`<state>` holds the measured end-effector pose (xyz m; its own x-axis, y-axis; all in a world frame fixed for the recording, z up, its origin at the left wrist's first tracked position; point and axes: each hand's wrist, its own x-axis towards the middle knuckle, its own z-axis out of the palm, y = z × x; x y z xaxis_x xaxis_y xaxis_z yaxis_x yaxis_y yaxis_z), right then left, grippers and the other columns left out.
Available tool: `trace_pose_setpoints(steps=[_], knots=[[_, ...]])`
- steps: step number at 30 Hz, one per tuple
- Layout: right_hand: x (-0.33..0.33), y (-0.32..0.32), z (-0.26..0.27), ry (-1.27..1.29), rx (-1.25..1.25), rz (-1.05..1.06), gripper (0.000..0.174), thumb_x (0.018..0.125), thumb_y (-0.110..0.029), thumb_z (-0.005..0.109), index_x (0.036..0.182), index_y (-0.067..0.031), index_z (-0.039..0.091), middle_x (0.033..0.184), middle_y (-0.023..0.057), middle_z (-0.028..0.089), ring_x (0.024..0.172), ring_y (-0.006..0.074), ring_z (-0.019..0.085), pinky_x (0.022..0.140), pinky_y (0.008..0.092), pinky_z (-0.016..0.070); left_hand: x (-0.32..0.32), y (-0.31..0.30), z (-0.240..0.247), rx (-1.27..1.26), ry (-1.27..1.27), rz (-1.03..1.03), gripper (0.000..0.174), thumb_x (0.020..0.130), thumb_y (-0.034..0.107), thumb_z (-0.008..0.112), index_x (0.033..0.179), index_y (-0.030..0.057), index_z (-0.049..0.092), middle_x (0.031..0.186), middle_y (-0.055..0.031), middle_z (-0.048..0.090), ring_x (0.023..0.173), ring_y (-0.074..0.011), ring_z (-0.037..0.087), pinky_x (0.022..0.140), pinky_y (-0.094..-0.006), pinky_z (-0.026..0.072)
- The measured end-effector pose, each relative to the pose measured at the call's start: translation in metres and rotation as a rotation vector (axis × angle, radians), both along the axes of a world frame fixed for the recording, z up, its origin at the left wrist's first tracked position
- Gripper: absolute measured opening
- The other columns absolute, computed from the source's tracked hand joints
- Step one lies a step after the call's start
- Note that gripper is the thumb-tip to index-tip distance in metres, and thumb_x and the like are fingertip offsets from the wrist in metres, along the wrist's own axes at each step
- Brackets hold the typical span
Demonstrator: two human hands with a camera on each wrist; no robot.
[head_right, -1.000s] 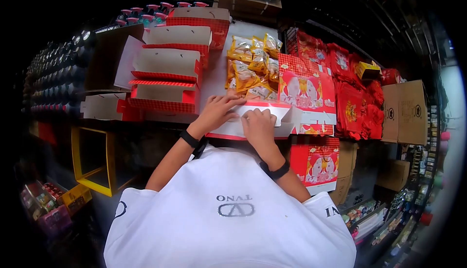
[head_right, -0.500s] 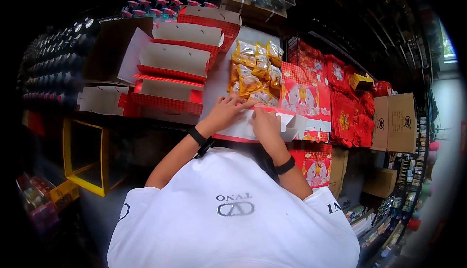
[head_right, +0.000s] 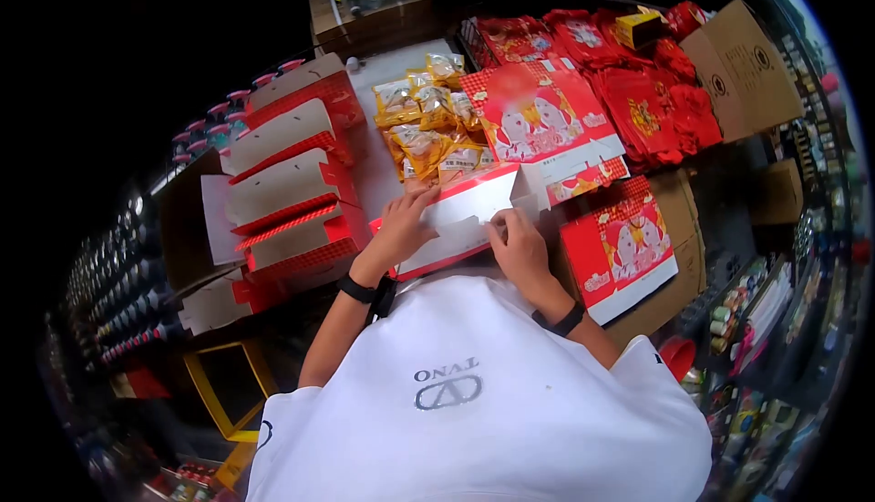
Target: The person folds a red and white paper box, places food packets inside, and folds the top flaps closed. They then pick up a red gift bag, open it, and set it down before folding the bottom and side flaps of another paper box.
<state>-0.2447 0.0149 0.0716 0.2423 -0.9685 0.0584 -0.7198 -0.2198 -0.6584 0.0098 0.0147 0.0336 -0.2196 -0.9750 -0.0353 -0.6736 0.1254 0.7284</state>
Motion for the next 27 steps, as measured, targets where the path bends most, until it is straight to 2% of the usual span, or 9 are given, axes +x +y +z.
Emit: trace_pose_setpoints(steps=[2, 3, 9, 12, 15, 18, 21, 25, 27], knots=[[-0.012, -0.005, -0.004, -0.009, -0.021, -0.046, 0.023, 0.093, -0.015, 0.075, 0.107, -0.0041, 0.060, 0.104, 0.0138, 0.062, 0.095, 0.0334, 0.065, 0.078, 0.0427, 0.0539, 0.001, -0.003, 0.001, -0.023, -0.014, -0.028, 0.086, 0.076, 0.010, 0.087, 0.154, 0.0167, 0.050, 0.151, -0.0136, 0.053, 0.140, -0.0350, 0.047, 0.121, -0.0505, 0.0306], [-0.016, -0.008, -0.006, 0.014, -0.199, -0.026, 0.029, 0.092, -0.015, 0.078, 0.109, -0.0029, 0.058, 0.108, 0.0156, 0.060, 0.101, 0.0348, 0.062, 0.082, 0.0425, 0.0528, 0.001, -0.005, 0.003, -0.036, -0.019, -0.039, 0.087, 0.074, 0.009, 0.087, 0.153, 0.0169, 0.051, 0.150, -0.0138, 0.054, 0.140, -0.0351, 0.047, 0.121, -0.0505, 0.0307], [-0.025, -0.022, -0.001, 0.031, -0.329, 0.050, 0.033, 0.090, -0.016, 0.081, 0.110, -0.0026, 0.058, 0.110, 0.0156, 0.060, 0.104, 0.0348, 0.060, 0.089, 0.0416, 0.0509, -0.006, -0.012, 0.023, -0.048, 0.008, -0.029, 0.081, 0.066, -0.001, 0.087, 0.141, 0.0150, 0.062, 0.144, -0.0124, 0.059, 0.134, -0.0372, 0.053, 0.113, -0.0459, 0.0448], [-0.025, -0.027, 0.005, 0.099, -0.289, 0.146, 0.029, 0.091, -0.016, 0.079, 0.110, -0.0033, 0.061, 0.109, 0.0135, 0.059, 0.102, 0.0320, 0.061, 0.086, 0.0397, 0.0528, -0.007, -0.010, 0.031, 0.003, -0.023, 0.018, 0.078, 0.070, -0.001, 0.086, 0.143, 0.0141, 0.063, 0.144, -0.0097, 0.058, 0.130, -0.0329, 0.057, 0.107, -0.0396, 0.0519], [-0.020, -0.034, 0.015, 0.109, -0.228, 0.159, 0.024, 0.094, -0.017, 0.075, 0.111, -0.0044, 0.063, 0.106, 0.0137, 0.067, 0.095, 0.0312, 0.068, 0.079, 0.0397, 0.0564, -0.008, -0.005, 0.027, -0.020, -0.010, 0.077, 0.074, 0.071, -0.002, 0.085, 0.140, 0.0153, 0.066, 0.141, -0.0086, 0.062, 0.128, -0.0320, 0.059, 0.103, -0.0386, 0.0548], [-0.010, -0.041, 0.012, -0.125, -0.179, 0.345, 0.022, 0.099, -0.024, 0.070, 0.112, -0.0073, 0.066, 0.094, 0.0151, 0.074, 0.082, 0.0331, 0.073, 0.069, 0.0423, 0.0591, -0.013, -0.003, 0.029, -0.018, 0.016, 0.112, 0.072, 0.070, -0.002, 0.085, 0.138, 0.0153, 0.068, 0.140, -0.0087, 0.064, 0.128, -0.0325, 0.060, 0.103, -0.0385, 0.0553], [-0.003, -0.043, 0.004, 0.072, -0.005, 0.519, 0.024, 0.102, -0.029, 0.065, 0.116, -0.0101, 0.067, 0.084, 0.0170, 0.075, 0.075, 0.0363, 0.074, 0.067, 0.0478, 0.0598, -0.011, -0.004, 0.024, -0.028, 0.036, 0.124, 0.071, 0.069, -0.002, 0.086, 0.136, 0.0141, 0.070, 0.141, -0.0090, 0.065, 0.128, -0.0326, 0.061, 0.107, -0.0396, 0.0530], [0.004, -0.048, -0.004, -0.005, 0.074, 0.527, 0.027, 0.102, -0.033, 0.063, 0.118, -0.0119, 0.068, 0.081, 0.0179, 0.073, 0.074, 0.0389, 0.074, 0.068, 0.0506, 0.0593, -0.007, -0.001, 0.017, 0.024, 0.101, 0.159, 0.071, 0.068, -0.001, 0.088, 0.135, 0.0123, 0.071, 0.142, -0.0104, 0.066, 0.129, -0.0322, 0.061, 0.108, -0.0406, 0.0516], [0.007, -0.048, -0.007, -0.061, 0.104, 0.514, 0.026, 0.102, -0.033, 0.063, 0.117, -0.0121, 0.069, 0.082, 0.0187, 0.073, 0.076, 0.0401, 0.074, 0.068, 0.0516, 0.0590, -0.008, -0.001, 0.018, -0.038, 0.105, 0.146, 0.068, 0.068, 0.000, 0.089, 0.133, 0.0100, 0.071, 0.135, -0.0131, 0.068, 0.122, -0.0333, 0.063, 0.104, -0.0408, 0.0525]])
